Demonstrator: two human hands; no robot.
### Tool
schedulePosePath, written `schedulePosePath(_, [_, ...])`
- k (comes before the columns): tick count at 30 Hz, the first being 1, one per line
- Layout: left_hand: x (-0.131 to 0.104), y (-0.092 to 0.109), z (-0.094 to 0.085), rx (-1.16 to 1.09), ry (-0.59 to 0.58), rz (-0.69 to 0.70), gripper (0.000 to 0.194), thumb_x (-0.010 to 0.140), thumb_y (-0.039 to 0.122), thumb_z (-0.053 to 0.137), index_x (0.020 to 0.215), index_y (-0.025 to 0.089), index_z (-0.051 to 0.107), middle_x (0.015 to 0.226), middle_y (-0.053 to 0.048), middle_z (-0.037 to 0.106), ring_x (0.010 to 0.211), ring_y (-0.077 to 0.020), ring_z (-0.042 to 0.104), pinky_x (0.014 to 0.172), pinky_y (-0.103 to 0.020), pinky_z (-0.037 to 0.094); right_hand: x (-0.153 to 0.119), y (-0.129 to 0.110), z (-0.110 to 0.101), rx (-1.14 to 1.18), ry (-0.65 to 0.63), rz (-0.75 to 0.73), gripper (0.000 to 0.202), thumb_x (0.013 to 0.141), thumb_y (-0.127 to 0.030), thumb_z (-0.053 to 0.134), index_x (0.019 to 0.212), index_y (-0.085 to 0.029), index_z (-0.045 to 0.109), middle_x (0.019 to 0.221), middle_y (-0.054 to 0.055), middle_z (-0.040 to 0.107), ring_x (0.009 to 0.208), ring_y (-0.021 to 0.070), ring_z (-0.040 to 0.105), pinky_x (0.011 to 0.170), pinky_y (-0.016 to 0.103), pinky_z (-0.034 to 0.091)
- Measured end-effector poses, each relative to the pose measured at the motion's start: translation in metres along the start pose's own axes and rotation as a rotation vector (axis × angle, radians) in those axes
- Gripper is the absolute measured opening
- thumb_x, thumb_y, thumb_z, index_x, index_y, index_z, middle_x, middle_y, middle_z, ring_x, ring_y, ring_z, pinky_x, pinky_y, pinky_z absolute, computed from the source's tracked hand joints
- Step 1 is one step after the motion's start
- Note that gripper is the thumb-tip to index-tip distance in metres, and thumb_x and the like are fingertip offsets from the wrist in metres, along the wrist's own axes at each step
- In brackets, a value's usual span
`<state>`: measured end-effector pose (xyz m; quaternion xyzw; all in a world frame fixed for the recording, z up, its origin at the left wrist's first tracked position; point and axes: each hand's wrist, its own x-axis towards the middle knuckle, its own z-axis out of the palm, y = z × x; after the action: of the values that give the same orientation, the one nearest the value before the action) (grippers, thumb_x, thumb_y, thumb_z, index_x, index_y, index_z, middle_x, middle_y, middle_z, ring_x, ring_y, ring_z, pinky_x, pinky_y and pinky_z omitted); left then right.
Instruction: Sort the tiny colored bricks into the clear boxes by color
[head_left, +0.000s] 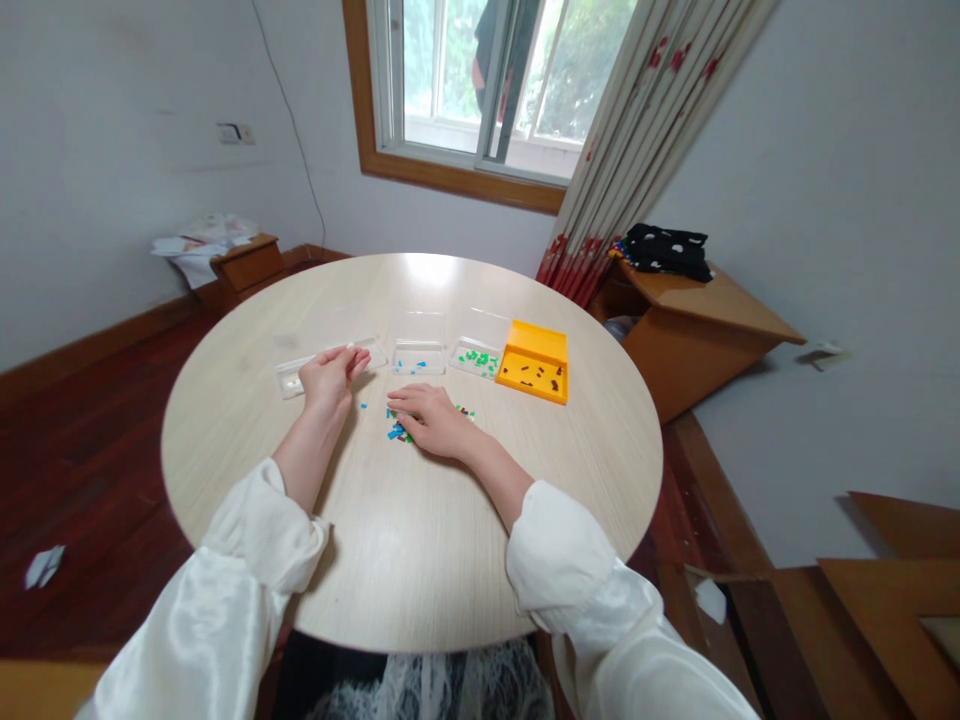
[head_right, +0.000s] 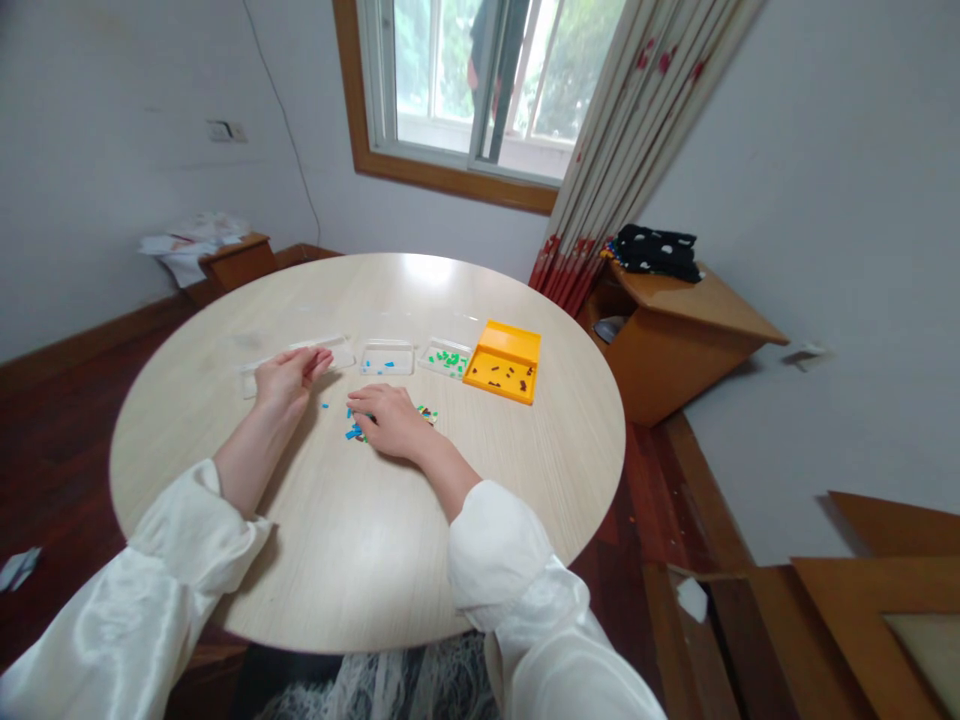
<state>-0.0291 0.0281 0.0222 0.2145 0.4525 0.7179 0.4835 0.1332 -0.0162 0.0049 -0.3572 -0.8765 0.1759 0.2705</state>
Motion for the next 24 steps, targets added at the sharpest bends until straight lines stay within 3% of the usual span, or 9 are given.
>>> schedulePosePath(8, [-0.001, 0.004, 0.003, 0.018, -0.001, -0.054, 0.011, 0.074, 0.008, 0.054, 0.070, 0.017, 0.049, 0.063, -0.002, 0.063, 0.068, -0.0141, 0.066, 0.071, -0.029, 0.056, -0.001, -0.007, -0.002, -0.066, -0.128, 0.071, 0.022, 0.091, -0.022, 0.047, 0.098, -0.018, 0.068, 0.119, 0.010, 0.063, 0.115, 0.0227, 0.052, 0.095, 0.043, 0.031])
schedulePosePath(15, [-0.001, 0.001, 0.007, 0.134, -0.075, -0.019, 0.003, 0.072, 0.011, 0.056, 0.071, 0.014, 0.055, 0.055, 0.001, 0.058, 0.047, -0.0077, 0.055, 0.053, -0.019, 0.050, 0.001, -0.005, -0.006, -0.069, -0.056, 0.103, 0.026, 0.092, -0.021, 0.044, 0.098, -0.018, 0.069, 0.115, 0.008, 0.065, 0.109, 0.0202, 0.053, 0.091, 0.038, 0.034])
schedulePosePath(18, [-0.005, -0.004, 0.008, 0.240, -0.181, -0.044, 0.003, 0.070, 0.012, 0.058, 0.067, 0.011, 0.060, 0.057, -0.001, 0.060, 0.046, -0.0072, 0.054, 0.051, -0.019, 0.048, 0.002, -0.003, -0.011, -0.071, 0.085, 0.093, 0.028, 0.092, -0.019, 0.043, 0.108, -0.017, 0.066, 0.119, 0.008, 0.063, 0.112, 0.0201, 0.050, 0.095, 0.038, 0.035])
schedulePosePath(21, [-0.011, -0.008, 0.010, 0.278, -0.364, -0.210, 0.007, 0.071, 0.011, 0.060, 0.066, 0.007, 0.063, 0.063, -0.008, 0.065, 0.053, -0.0101, 0.059, 0.055, -0.021, 0.051, 0.001, -0.002, -0.015, -0.061, 0.210, 0.060, 0.031, 0.091, -0.018, 0.043, 0.114, -0.018, 0.063, 0.123, 0.008, 0.061, 0.114, 0.0201, 0.047, 0.098, 0.040, 0.035])
schedulePosePath(24, [-0.017, -0.008, 0.011, 0.230, -0.479, -0.343, 0.006, 0.071, 0.010, 0.063, 0.070, 0.006, 0.066, 0.067, -0.009, 0.067, 0.056, -0.0103, 0.060, 0.055, -0.020, 0.052, 0.000, -0.002, -0.016, -0.056, 0.232, 0.035, 0.031, 0.091, -0.020, 0.043, 0.115, -0.020, 0.063, 0.124, 0.007, 0.060, 0.115, 0.0210, 0.044, 0.100, 0.042, 0.035])
